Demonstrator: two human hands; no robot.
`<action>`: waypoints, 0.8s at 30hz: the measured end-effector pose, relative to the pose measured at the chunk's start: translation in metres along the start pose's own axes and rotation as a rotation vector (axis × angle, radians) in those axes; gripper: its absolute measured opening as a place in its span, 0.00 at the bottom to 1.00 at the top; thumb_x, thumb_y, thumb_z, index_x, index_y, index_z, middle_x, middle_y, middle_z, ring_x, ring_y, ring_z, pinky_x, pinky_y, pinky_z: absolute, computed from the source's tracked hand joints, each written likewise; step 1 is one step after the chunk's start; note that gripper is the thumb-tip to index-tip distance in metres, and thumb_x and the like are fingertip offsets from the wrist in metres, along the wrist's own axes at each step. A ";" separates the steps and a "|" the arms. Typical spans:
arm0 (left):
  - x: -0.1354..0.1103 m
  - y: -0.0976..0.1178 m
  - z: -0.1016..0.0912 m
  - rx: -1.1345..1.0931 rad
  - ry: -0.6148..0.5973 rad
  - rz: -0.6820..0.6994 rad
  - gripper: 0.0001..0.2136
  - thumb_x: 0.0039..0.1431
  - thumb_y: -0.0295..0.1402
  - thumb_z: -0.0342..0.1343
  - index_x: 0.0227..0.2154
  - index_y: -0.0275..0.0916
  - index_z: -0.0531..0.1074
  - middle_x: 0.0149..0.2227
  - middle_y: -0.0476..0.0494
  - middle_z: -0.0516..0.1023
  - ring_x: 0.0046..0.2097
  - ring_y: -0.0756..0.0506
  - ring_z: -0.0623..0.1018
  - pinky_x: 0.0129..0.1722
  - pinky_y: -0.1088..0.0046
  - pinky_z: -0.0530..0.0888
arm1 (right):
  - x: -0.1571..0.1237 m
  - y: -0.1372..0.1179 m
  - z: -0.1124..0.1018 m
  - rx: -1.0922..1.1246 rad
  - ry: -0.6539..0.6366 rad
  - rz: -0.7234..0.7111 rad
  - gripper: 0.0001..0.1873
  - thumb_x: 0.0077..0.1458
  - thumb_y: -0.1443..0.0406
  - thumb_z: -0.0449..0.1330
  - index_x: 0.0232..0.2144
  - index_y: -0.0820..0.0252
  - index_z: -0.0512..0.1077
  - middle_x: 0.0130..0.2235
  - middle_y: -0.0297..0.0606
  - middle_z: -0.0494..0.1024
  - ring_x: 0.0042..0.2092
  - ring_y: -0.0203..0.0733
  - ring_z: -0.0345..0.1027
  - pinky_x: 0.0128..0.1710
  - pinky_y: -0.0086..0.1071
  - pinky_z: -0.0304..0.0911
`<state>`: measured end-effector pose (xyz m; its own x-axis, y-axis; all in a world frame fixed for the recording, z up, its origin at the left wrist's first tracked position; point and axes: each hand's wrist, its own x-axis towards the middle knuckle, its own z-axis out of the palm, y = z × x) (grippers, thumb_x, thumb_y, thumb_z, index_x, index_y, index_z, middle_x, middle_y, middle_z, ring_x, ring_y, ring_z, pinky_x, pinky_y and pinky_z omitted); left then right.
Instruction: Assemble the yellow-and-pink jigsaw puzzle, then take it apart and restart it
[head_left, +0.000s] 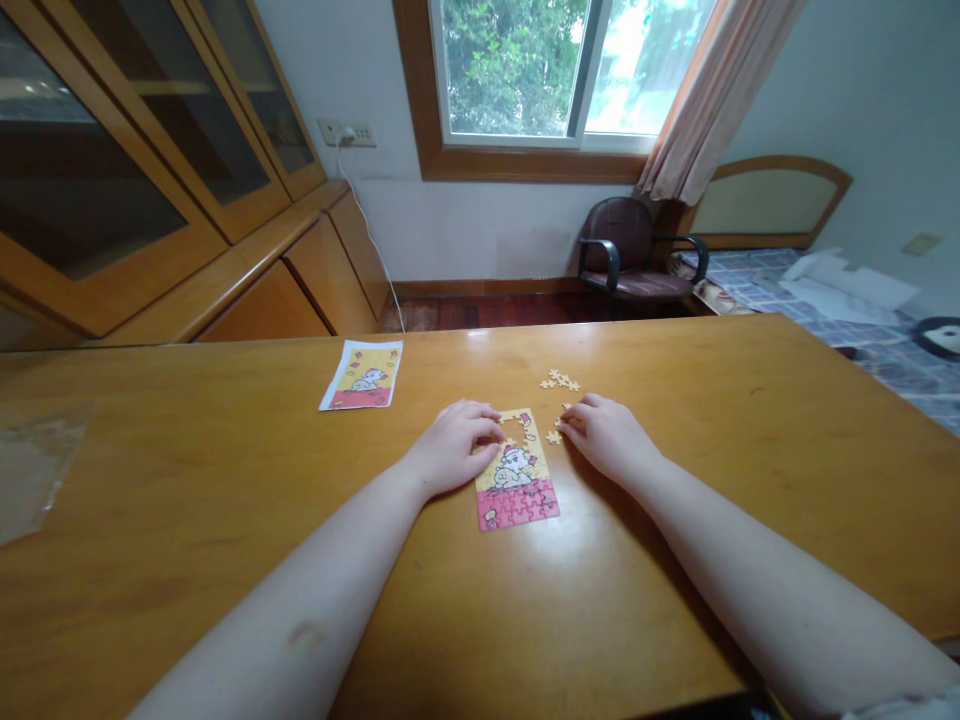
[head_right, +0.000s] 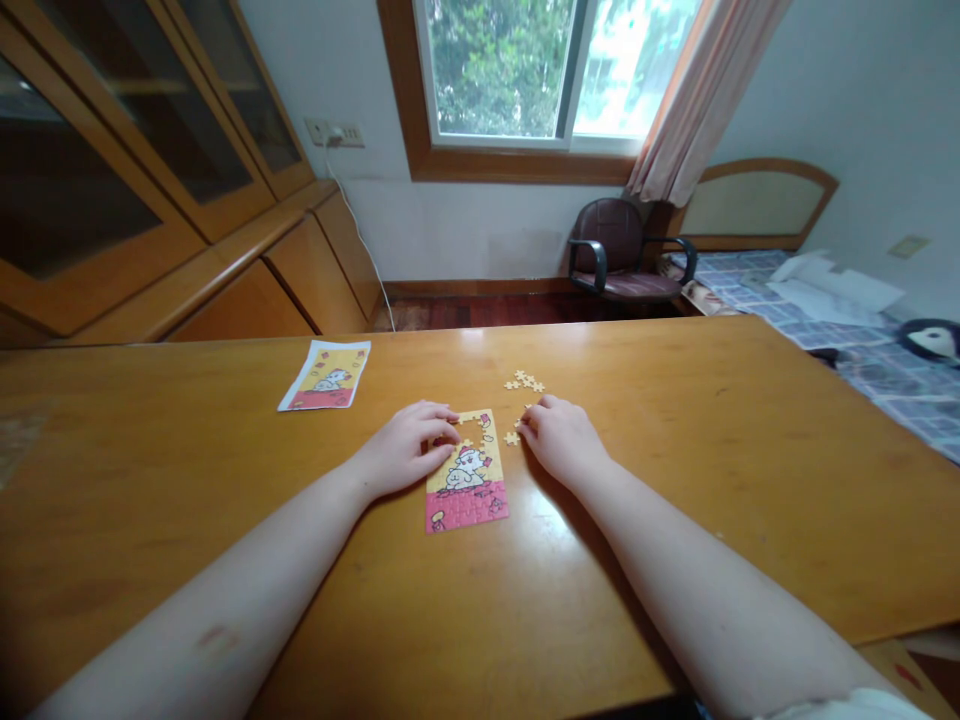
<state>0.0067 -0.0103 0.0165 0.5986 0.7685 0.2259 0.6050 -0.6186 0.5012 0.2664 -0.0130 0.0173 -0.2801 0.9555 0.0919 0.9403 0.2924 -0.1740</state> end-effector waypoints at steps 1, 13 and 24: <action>0.000 0.000 0.000 0.000 0.000 0.000 0.06 0.57 0.31 0.55 0.32 0.42 0.77 0.45 0.43 0.77 0.50 0.41 0.73 0.53 0.57 0.68 | 0.000 0.000 0.000 0.010 -0.006 -0.002 0.11 0.60 0.60 0.57 0.36 0.57 0.78 0.38 0.41 0.76 0.39 0.43 0.70 0.41 0.32 0.61; 0.001 0.000 0.001 0.003 0.004 0.003 0.07 0.58 0.30 0.53 0.31 0.42 0.77 0.44 0.44 0.78 0.50 0.42 0.74 0.53 0.58 0.69 | 0.001 -0.001 0.005 0.055 -0.010 0.015 0.06 0.59 0.64 0.57 0.35 0.60 0.73 0.39 0.42 0.75 0.42 0.44 0.70 0.44 0.33 0.62; 0.000 -0.001 0.001 0.000 0.000 0.018 0.07 0.58 0.30 0.54 0.32 0.42 0.77 0.45 0.44 0.78 0.50 0.42 0.74 0.53 0.58 0.69 | 0.002 -0.003 0.002 0.062 0.008 0.038 0.09 0.60 0.62 0.57 0.34 0.57 0.77 0.39 0.40 0.77 0.41 0.43 0.71 0.42 0.32 0.62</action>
<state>0.0067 -0.0096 0.0149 0.6097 0.7570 0.2348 0.5938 -0.6326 0.4972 0.2629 -0.0117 0.0158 -0.2424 0.9658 0.0921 0.9365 0.2577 -0.2377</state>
